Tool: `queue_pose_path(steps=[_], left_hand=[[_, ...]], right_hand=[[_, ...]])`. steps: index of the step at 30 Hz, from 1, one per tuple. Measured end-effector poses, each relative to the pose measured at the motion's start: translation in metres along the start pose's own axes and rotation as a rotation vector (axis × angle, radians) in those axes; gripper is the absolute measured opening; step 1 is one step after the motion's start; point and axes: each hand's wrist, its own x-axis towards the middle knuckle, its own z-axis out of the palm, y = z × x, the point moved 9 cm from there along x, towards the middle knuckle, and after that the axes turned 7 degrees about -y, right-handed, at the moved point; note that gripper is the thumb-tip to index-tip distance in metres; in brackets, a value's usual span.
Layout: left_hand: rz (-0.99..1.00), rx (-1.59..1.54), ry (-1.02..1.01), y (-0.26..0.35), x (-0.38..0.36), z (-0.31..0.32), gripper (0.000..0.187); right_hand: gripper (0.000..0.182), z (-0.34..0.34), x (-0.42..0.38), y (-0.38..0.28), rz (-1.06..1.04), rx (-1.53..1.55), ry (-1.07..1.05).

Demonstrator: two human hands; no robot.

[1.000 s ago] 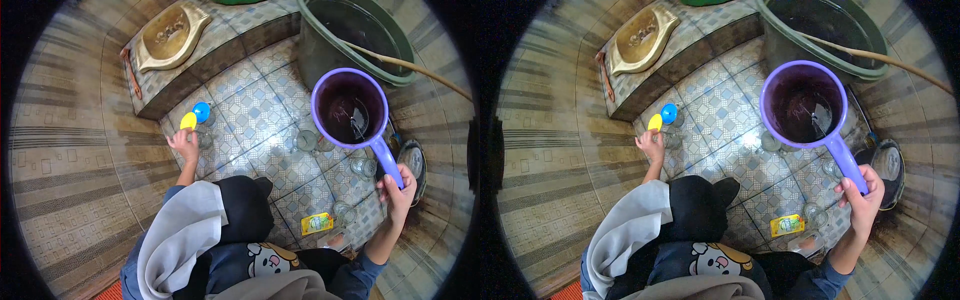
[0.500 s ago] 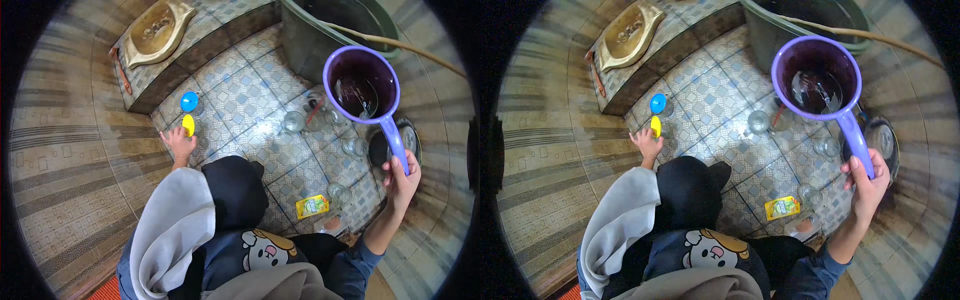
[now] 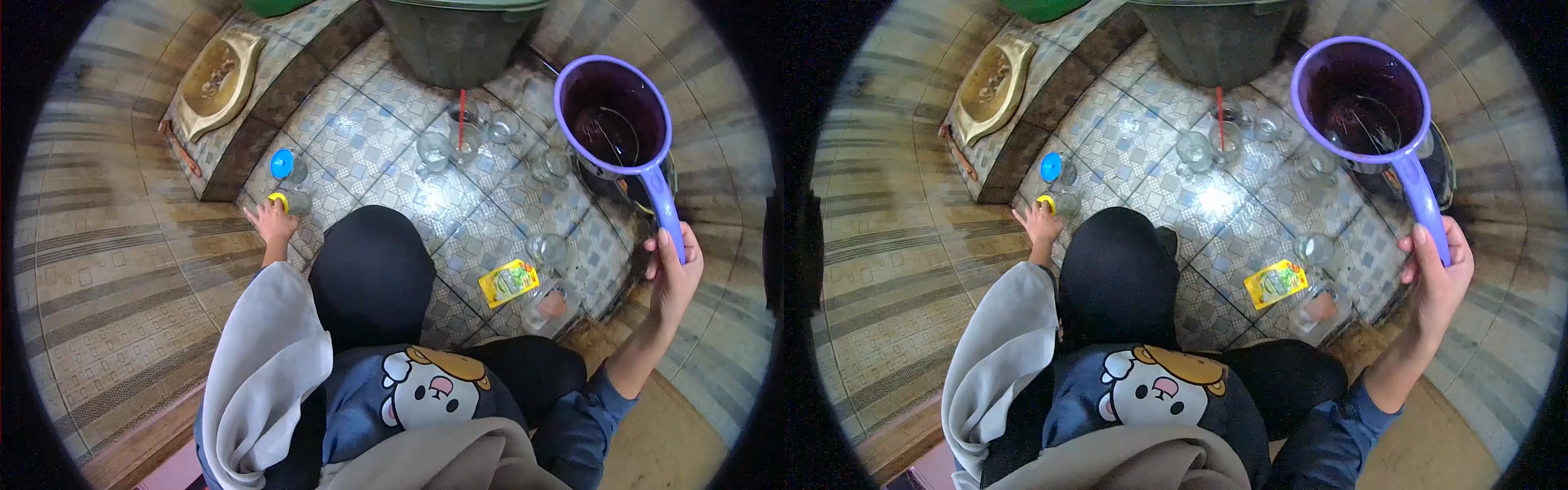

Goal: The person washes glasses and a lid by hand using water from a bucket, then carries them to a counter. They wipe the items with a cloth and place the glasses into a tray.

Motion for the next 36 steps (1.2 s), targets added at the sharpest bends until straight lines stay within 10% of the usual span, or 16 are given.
queue_pose_path(steps=[4,9,12,17,24,36], left_hand=[[-0.046,-0.417,0.216,0.022,0.032,-0.064,0.039],[1.071,-0.780,0.452,0.234,-0.006,-0.321,0.026],[1.612,-0.468,0.283,0.374,-0.087,-0.343,0.030],[1.635,-0.119,-0.462,0.516,-0.202,-0.226,0.072],[1.447,-0.568,-0.401,0.523,-0.238,-0.113,0.092],[1.490,-1.084,-0.445,0.540,-0.228,-0.151,0.078]], right_hand=[[0.013,-0.022,-0.024,-0.003,0.024,-0.011,0.074],[0.016,-0.044,-0.058,0.005,0.098,-0.115,0.097],[0.018,-0.047,-0.074,0.014,0.095,-0.414,0.105],[0.020,-0.058,-0.096,0.040,0.125,-0.745,0.116],[0.016,-0.053,-0.111,0.081,0.265,-0.903,0.088],[0.012,-0.054,-0.105,0.072,0.283,-1.036,0.225]])
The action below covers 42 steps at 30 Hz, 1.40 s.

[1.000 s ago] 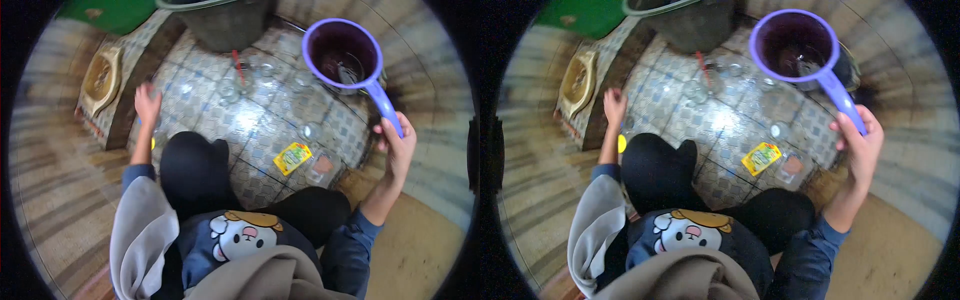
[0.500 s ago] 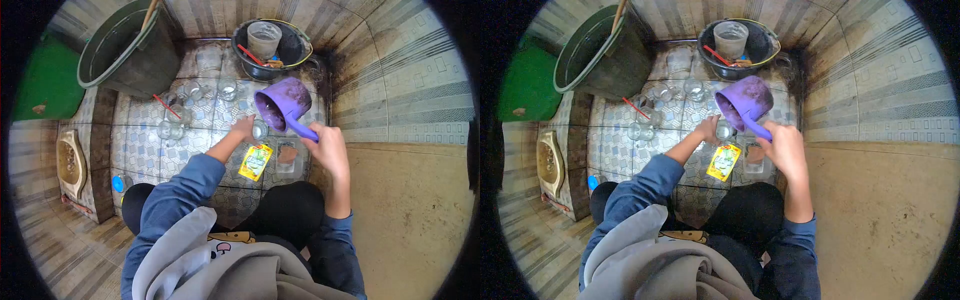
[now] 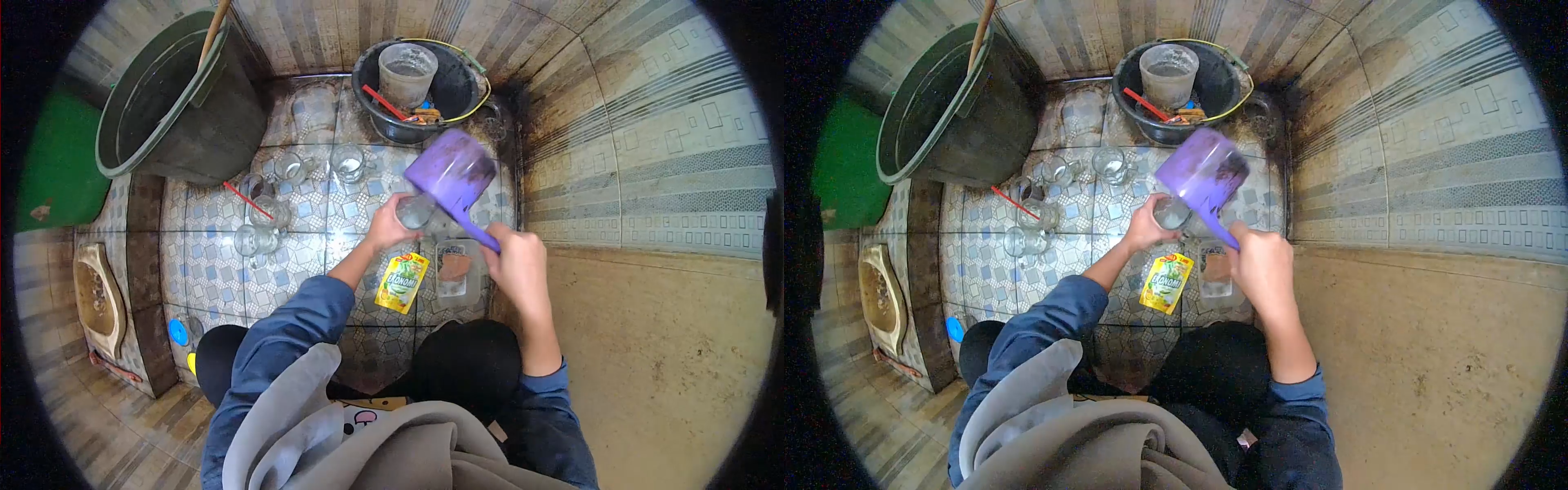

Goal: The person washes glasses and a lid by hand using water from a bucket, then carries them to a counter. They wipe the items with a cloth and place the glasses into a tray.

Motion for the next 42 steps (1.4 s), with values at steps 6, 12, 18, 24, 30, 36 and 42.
queue_pose_path(steps=[6,12,18,24,30,36,42], left_hand=[[-0.448,-1.122,-0.058,-0.048,0.046,0.047,0.067],[-0.387,-1.867,-0.263,0.020,0.051,0.000,0.067],[-0.484,-1.812,0.010,0.012,0.010,-0.095,0.065],[-0.322,-1.874,0.122,-0.014,0.007,-0.150,0.066],[-0.143,-1.957,0.093,-0.041,0.039,-0.132,0.067],[-0.386,-1.810,-0.032,0.000,0.018,-0.112,0.065],[-0.193,-1.921,-0.286,0.020,0.058,-0.043,0.058]], right_hand=[[0.014,-0.063,0.011,-0.015,0.001,0.252,0.319],[0.019,-0.104,0.071,-0.160,-0.567,0.206,0.467],[0.017,-0.040,0.181,-0.360,-0.820,0.017,0.359],[0.024,0.064,0.269,-0.455,-0.688,-0.214,0.033],[0.022,0.072,0.298,-0.407,-0.558,0.657,-0.095],[0.018,-0.003,0.258,-0.345,-0.495,1.299,-0.105],[0.025,-0.096,0.178,-0.225,-0.434,1.351,0.017]])
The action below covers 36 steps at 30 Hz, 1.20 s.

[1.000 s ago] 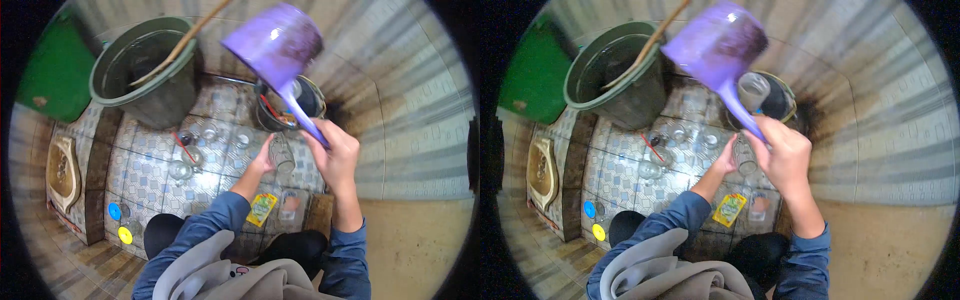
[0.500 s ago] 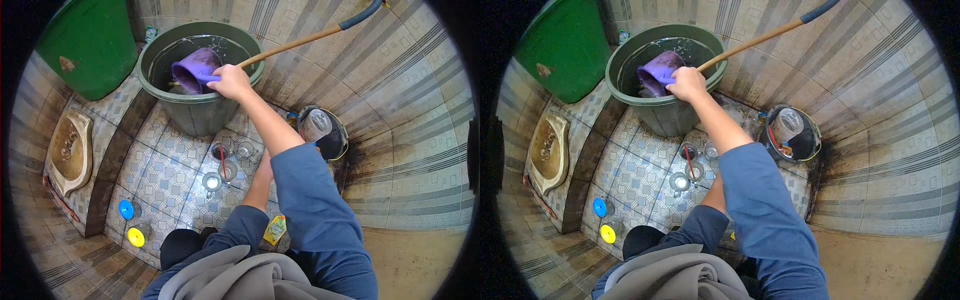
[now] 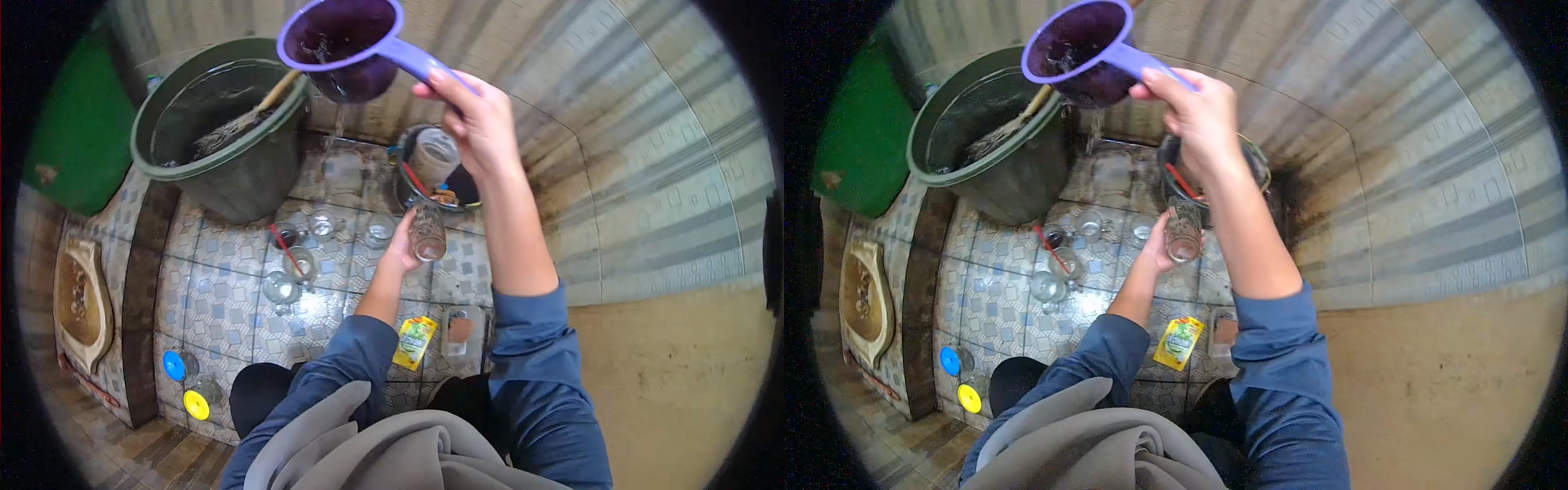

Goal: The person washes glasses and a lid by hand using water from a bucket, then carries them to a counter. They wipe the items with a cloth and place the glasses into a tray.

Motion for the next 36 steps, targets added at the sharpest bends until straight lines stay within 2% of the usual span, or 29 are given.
queue_pose_path(steps=[2,4,5,7,8,10,11,14,19,21,24,25,27,28,30,31,33,34,36], left_hand=[[0.001,-0.053,0.091,-0.018,0.007,-0.001,0.055],[-0.095,-0.072,0.091,-0.039,0.007,0.006,0.054],[-0.128,-0.167,0.167,-0.050,0.005,0.006,0.055],[-0.144,-0.338,0.295,-0.069,0.012,-0.008,0.051],[-0.153,-0.338,0.303,-0.076,0.018,-0.015,0.051],[-0.132,-0.278,0.306,-0.079,0.026,-0.022,0.060],[-0.153,-0.235,0.342,-0.081,0.028,-0.028,0.060],[-0.168,-0.186,0.318,-0.087,0.038,-0.043,0.059],[-0.181,-0.159,0.253,-0.095,0.058,-0.066,0.057],[-0.198,-0.046,0.360,-0.095,0.054,-0.076,0.054],[-0.213,0.119,0.362,-0.094,0.045,-0.065,0.053],[-0.215,0.119,0.365,-0.096,0.050,-0.085,0.053],[-0.163,0.247,0.233,-0.093,0.060,-0.099,0.049],[-0.164,0.247,0.235,-0.093,0.059,-0.101,0.049],[0.157,0.997,0.284,-0.049,0.053,-0.081,0.059],[0.158,0.997,0.286,-0.050,0.048,-0.069,0.059],[0.567,1.557,0.335,-0.027,0.025,-0.010,0.071],[0.568,1.557,0.338,-0.024,0.022,-0.003,0.071],[0.460,1.825,0.319,-0.029,0.027,0.011,0.072]], right_hand=[[0.024,-0.043,-0.033,-0.013,0.046,-0.131,0.041],[0.021,-0.076,-0.068,-0.024,0.111,-0.311,0.090],[0.021,-0.090,-0.084,-0.027,0.117,-0.313,0.107],[0.018,-0.116,-0.113,-0.020,0.283,-0.568,0.120],[0.018,-0.126,-0.124,-0.019,0.290,-0.564,0.128],[0.016,-0.142,-0.145,-0.020,0.344,-0.929,0.122],[0.017,-0.152,-0.155,-0.017,0.394,-0.973,0.147],[0.017,-0.176,-0.175,-0.006,0.486,-1.061,0.127],[0.015,-0.209,-0.192,0.011,0.605,-0.976,0.158],[0.014,-0.220,-0.199,0.026,0.660,-0.835,0.146],[0.013,-0.225,-0.200,0.032,0.667,-0.803,0.147],[0.013,-0.224,-0.199,0.032,0.669,-0.800,0.147],[0.014,-0.220,-0.196,0.029,0.658,-0.882,0.138],[0.014,-0.220,-0.195,0.029,0.660,-0.881,0.138],[0.014,-0.217,-0.191,0.027,0.629,-0.908,0.145],[0.014,-0.216,-0.191,0.027,0.629,-0.907,0.143],[0.014,-0.216,-0.190,0.025,0.649,-1.029,0.167],[0.014,-0.214,-0.189,0.025,0.648,-1.029,0.164],[0.016,-0.210,-0.187,0.020,0.637,-1.110,0.161]])
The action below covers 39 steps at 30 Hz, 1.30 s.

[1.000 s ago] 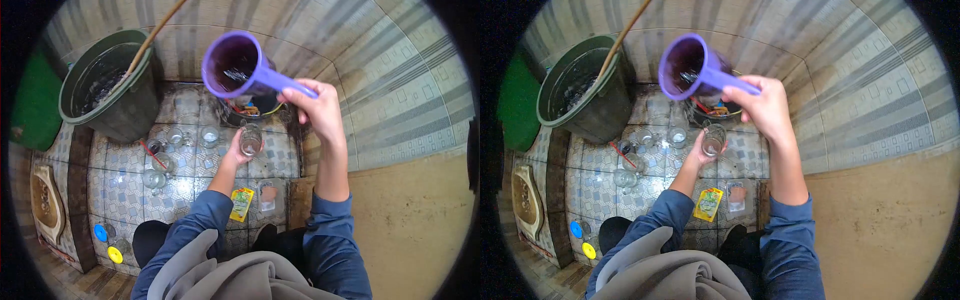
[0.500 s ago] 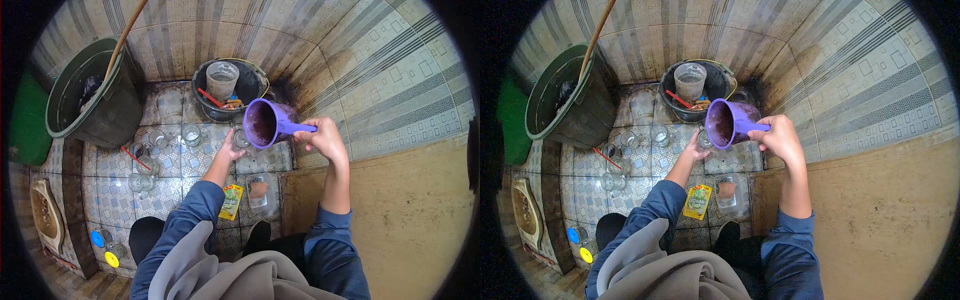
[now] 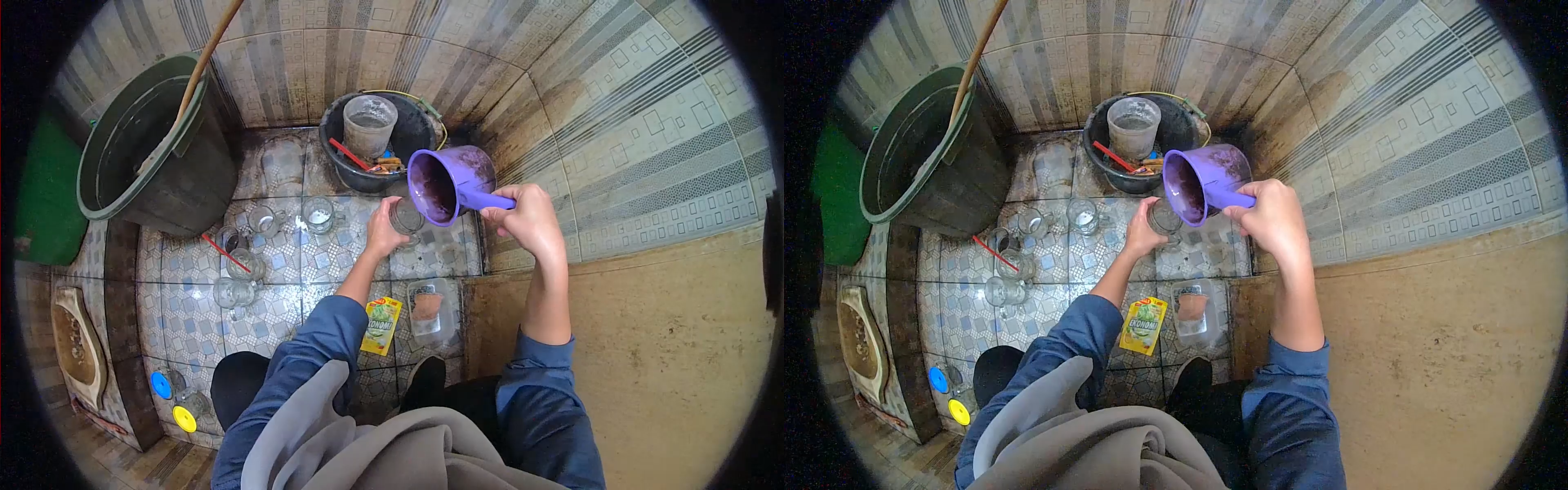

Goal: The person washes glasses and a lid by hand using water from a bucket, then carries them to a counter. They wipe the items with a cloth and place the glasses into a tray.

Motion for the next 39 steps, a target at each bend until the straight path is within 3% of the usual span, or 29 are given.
queue_pose_path(steps=[4,7,9,10,12,14,16,18,21,23,24,26,27,28,30,34,37,39], left_hand=[[0.014,-0.041,0.043,0.004,0.002,-0.005,0.074],[0.097,-0.278,0.119,-0.005,0.005,-0.008,0.075],[-0.316,-0.848,-0.021,-0.043,0.002,0.013,0.067],[-0.315,-0.849,-0.021,-0.039,-0.001,0.009,0.067],[-0.786,-1.551,-0.276,-0.030,-0.031,0.051,0.060],[-0.852,-1.502,-0.178,-0.042,-0.034,0.054,0.062],[-0.905,-2.128,0.003,-0.045,-0.031,0.068,0.062],[-0.918,-2.177,0.031,-0.052,-0.030,0.071,0.064],[-0.969,-2.016,0.026,-0.065,-0.032,0.069,0.065],[-0.662,-1.732,-0.373,-0.053,-0.017,0.066,0.066],[-0.662,-1.731,-0.372,-0.047,-0.018,0.067,0.066],[-0.255,-0.784,0.105,-0.037,-0.004,0.007,0.076],[-0.093,-0.756,0.133,-0.027,0.004,0.005,0.081],[-0.090,-0.754,0.135,-0.031,0.006,0.007,0.081],[0.015,-0.383,0.078,-0.019,0.008,0.008,0.079],[-0.079,-0.139,0.014,0.007,0.003,-0.007,0.078],[0.028,-0.115,0.034,0.014,0.004,-0.013,0.079],[-0.006,-0.115,0.011,0.012,0.003,-0.017,0.078]], right_hand=[[0.014,-0.002,-0.002,-0.007,-0.040,0.002,-0.005],[0.014,-0.005,-0.006,-0.011,-0.048,0.034,0.003],[0.015,-0.005,-0.008,-0.015,-0.048,0.033,-0.029],[0.015,-0.004,-0.009,-0.015,-0.047,0.032,-0.029],[0.015,-0.003,-0.010,-0.015,-0.054,0.102,-0.032],[0.015,-0.005,-0.015,-0.020,-0.046,0.098,-0.055],[0.015,-0.003,-0.016,-0.022,-0.041,0.093,-0.077],[0.016,-0.001,-0.016,-0.021,-0.033,0.095,-0.090],[0.016,-0.002,-0.016,-0.021,-0.024,0.110,-0.072],[0.017,-0.004,-0.017,-0.025,-0.019,0.087,-0.064],[0.018,-0.005,-0.018,-0.026,-0.011,0.061,-0.054],[0.018,-0.006,-0.019,-0.032,-0.063,-0.059,0.002],[0.017,-0.007,-0.020,-0.039,-0.115,-0.180,0.061],[0.017,-0.004,-0.019,-0.041,-0.119,-0.180,0.063],[0.021,0.002,-0.020,-0.044,-0.053,-0.344,0.098],[0.017,0.013,-0.024,-0.057,-0.050,-0.424,0.089],[0.015,0.014,-0.026,-0.062,-0.073,-0.445,0.126],[0.016,0.009,-0.028,-0.068,-0.086,-0.459,0.164]])
